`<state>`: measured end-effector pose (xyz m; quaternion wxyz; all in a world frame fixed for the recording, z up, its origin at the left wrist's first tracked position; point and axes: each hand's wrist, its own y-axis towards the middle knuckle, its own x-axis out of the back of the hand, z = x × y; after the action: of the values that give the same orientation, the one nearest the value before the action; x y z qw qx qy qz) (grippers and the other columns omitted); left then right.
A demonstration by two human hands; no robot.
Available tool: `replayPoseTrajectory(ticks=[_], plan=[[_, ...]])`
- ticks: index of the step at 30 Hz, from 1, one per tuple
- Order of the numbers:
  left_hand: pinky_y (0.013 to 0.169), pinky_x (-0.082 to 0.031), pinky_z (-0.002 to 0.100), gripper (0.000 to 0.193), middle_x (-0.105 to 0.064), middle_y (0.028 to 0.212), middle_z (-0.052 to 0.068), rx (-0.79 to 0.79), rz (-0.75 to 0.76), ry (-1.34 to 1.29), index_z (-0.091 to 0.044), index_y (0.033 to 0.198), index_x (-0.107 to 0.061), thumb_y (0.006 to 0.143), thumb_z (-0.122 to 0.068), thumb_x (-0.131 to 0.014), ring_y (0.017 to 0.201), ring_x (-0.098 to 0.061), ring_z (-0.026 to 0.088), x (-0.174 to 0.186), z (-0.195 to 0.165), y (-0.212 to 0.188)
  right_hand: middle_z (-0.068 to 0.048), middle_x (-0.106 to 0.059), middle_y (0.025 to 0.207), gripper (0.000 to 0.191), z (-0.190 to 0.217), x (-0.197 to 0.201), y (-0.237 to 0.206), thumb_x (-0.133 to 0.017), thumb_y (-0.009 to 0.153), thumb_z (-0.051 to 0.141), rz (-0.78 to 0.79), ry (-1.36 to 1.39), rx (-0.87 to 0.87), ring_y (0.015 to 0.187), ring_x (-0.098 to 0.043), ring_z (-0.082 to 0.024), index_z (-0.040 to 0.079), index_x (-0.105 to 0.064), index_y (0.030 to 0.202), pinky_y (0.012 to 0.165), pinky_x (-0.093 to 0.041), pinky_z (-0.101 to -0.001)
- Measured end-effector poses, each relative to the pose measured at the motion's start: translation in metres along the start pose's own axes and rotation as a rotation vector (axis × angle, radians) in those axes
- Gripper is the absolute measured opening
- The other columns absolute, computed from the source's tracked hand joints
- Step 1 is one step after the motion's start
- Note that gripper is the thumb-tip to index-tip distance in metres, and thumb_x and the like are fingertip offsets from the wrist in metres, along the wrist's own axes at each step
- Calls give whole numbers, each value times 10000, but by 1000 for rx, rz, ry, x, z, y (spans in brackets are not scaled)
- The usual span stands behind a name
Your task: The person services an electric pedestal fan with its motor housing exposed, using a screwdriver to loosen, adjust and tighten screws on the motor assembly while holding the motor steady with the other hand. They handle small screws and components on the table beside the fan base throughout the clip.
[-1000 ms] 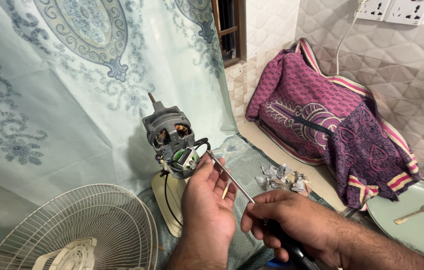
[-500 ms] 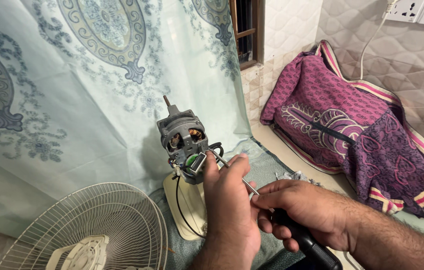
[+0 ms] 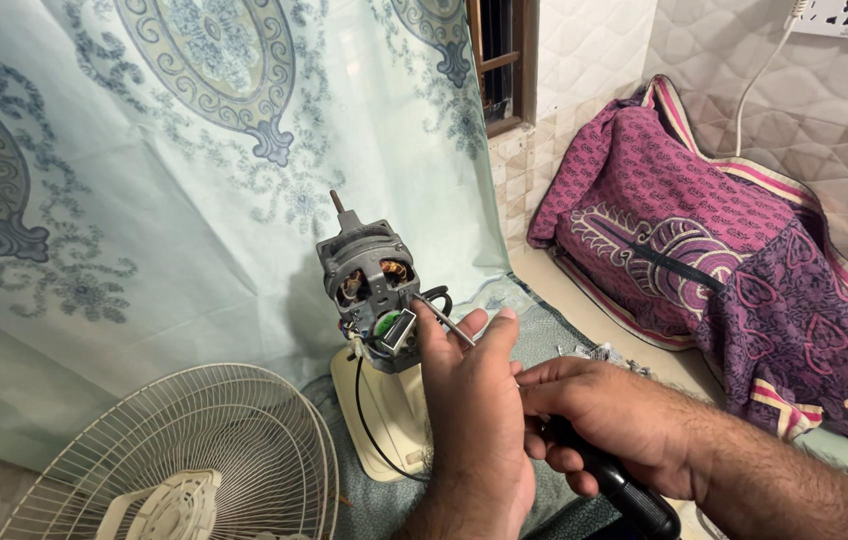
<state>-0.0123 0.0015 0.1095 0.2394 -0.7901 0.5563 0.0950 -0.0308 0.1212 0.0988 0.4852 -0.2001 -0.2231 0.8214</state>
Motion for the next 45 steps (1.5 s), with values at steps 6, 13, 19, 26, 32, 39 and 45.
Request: replayPoseTrajectory(ticks=[6,13,19,26,32,39,45], plan=[[961,-525,377,865,-534,1402,89,-52,3,70,-173,1593,-177,862,-238,-635,1216,-607,219,0,-1,-3,-35,-601,672,220,-4,-2,4,-595,961,202,-52,51,-32,451,-489,-98,10,-685,1021,358,-424,-264],[893,-568,353,689,-579,1372,91,-34,-51,81,-102,1503,-330,876,-180,-605,1162,-658,201,10,-1,-2,-61,-608,670,266,2,4,5,-624,974,248,-98,-102,6,458,-493,-125,-13,-670,950,389,-439,-283],[686,-521,285,257,-652,1025,103,-113,-177,117,-15,1113,-612,895,-144,-656,852,-615,146,25,1,-3,-33,-571,629,321,6,3,7,-604,968,307,-86,-188,14,463,-479,-114,17,-722,900,410,-444,-282],[670,-565,319,133,-703,921,107,-437,-325,411,-32,996,-641,916,-130,-681,757,-696,179,45,-15,-3,-29,-535,608,313,11,13,11,-677,960,320,-203,-459,177,514,-495,-108,26,-715,861,466,-461,-294],[1042,-404,539,738,-458,1440,311,-1115,-518,1075,62,1359,-482,745,-164,-823,1328,-469,432,59,-37,23,-11,-568,620,252,17,11,11,-704,946,324,-325,-572,154,553,-566,-106,79,-723,892,498,-526,-301],[1148,-296,574,986,-296,1516,337,-845,-443,1233,54,1483,-233,704,-125,-811,1420,-345,453,49,-26,41,-21,-571,618,272,16,5,6,-686,951,321,-254,-488,154,549,-547,-113,52,-717,922,499,-511,-297],[1132,-356,522,987,-322,1541,281,-792,-456,1184,-4,1503,-238,709,-114,-813,1403,-402,413,42,-26,39,-30,-599,674,189,18,5,-1,-625,929,180,-151,-435,137,571,-588,-99,49,-730,1015,530,-564,-287]])
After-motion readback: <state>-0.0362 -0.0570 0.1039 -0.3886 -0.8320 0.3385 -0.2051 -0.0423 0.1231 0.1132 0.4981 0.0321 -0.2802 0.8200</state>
